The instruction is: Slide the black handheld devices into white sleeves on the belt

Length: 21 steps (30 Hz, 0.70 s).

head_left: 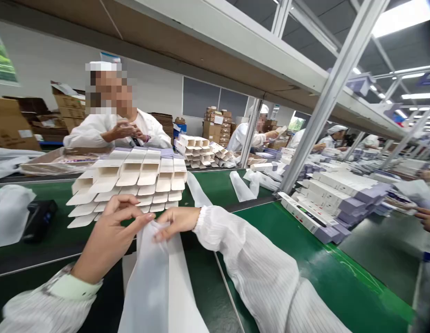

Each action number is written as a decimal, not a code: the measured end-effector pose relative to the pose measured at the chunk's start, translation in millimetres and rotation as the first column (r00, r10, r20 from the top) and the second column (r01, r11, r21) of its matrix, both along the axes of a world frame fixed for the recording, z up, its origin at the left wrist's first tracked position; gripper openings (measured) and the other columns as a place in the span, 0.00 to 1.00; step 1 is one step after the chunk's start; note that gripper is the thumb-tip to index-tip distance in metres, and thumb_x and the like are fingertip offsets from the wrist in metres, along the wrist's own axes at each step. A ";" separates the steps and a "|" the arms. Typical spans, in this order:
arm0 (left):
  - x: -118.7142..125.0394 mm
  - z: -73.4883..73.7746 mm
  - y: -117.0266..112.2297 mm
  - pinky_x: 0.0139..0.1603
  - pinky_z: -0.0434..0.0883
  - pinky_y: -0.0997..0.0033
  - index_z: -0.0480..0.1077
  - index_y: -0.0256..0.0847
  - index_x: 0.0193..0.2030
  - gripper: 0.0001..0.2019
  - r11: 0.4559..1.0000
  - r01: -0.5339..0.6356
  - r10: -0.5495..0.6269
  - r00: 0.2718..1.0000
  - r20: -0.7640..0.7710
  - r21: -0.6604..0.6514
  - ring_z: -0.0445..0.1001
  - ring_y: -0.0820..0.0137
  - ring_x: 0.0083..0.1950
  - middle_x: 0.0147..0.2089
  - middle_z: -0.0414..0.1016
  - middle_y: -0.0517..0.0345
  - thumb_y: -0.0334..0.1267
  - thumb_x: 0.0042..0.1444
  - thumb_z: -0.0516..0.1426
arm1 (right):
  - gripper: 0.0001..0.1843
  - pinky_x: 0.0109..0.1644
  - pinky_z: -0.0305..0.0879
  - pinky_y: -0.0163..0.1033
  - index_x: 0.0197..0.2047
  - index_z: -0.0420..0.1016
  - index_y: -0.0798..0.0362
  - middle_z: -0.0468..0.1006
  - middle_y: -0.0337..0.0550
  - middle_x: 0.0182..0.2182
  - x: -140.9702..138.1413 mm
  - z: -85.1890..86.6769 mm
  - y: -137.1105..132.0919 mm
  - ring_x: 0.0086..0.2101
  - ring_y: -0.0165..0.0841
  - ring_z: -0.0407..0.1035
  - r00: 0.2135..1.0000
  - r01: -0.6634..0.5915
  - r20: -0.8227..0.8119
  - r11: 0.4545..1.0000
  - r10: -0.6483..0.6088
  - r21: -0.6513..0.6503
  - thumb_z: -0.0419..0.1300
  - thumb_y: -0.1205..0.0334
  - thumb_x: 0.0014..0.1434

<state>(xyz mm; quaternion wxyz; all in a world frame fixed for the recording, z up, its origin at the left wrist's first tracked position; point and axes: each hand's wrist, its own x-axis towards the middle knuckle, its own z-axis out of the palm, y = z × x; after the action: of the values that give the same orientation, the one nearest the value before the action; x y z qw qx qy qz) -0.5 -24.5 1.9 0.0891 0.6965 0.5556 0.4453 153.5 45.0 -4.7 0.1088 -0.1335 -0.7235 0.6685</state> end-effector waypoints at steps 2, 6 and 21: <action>1.2 -2.7 0.4 0.46 0.62 0.65 0.65 0.43 0.40 0.15 0.997 0.043 -0.042 0.999 0.022 -0.064 0.62 0.65 0.46 0.47 0.58 0.58 0.49 0.52 0.47 | 0.20 0.30 0.63 0.35 0.28 0.69 0.57 0.69 0.37 0.23 5.3 4.0 14.9 0.24 0.27 0.65 0.942 0.293 -0.165 0.956 -0.292 -0.023 0.62 0.49 0.36; 6.6 -17.5 3.9 0.51 0.58 0.59 0.51 0.51 0.55 0.20 0.957 0.200 -0.224 0.970 -0.097 -0.210 0.56 0.61 0.55 0.57 0.53 0.59 0.48 0.55 0.42 | 0.13 0.33 0.62 0.32 0.34 0.64 0.56 0.70 0.39 0.28 53.4 18.9 66.3 0.28 0.25 0.65 0.163 0.982 -0.503 0.191 -0.848 -0.003 0.47 0.55 0.54; 16.5 -31.2 -17.3 0.54 0.52 0.49 0.66 0.50 0.41 0.13 0.932 0.222 -0.335 0.831 -0.444 -0.288 0.50 0.58 0.59 0.55 0.59 0.60 0.46 0.54 0.45 | 0.15 0.50 0.49 0.42 0.41 0.66 0.60 0.64 0.53 0.43 140.7 -27.6 115.1 0.47 0.36 0.54 -0.032 0.866 -0.513 -0.280 -0.858 0.414 0.53 0.70 0.47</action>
<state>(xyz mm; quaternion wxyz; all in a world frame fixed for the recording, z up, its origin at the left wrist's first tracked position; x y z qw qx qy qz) 16.0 -41.8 -29.3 0.0891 0.8449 0.4984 0.1726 294.2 160.1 -32.3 0.5969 -0.5575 -0.5729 0.0690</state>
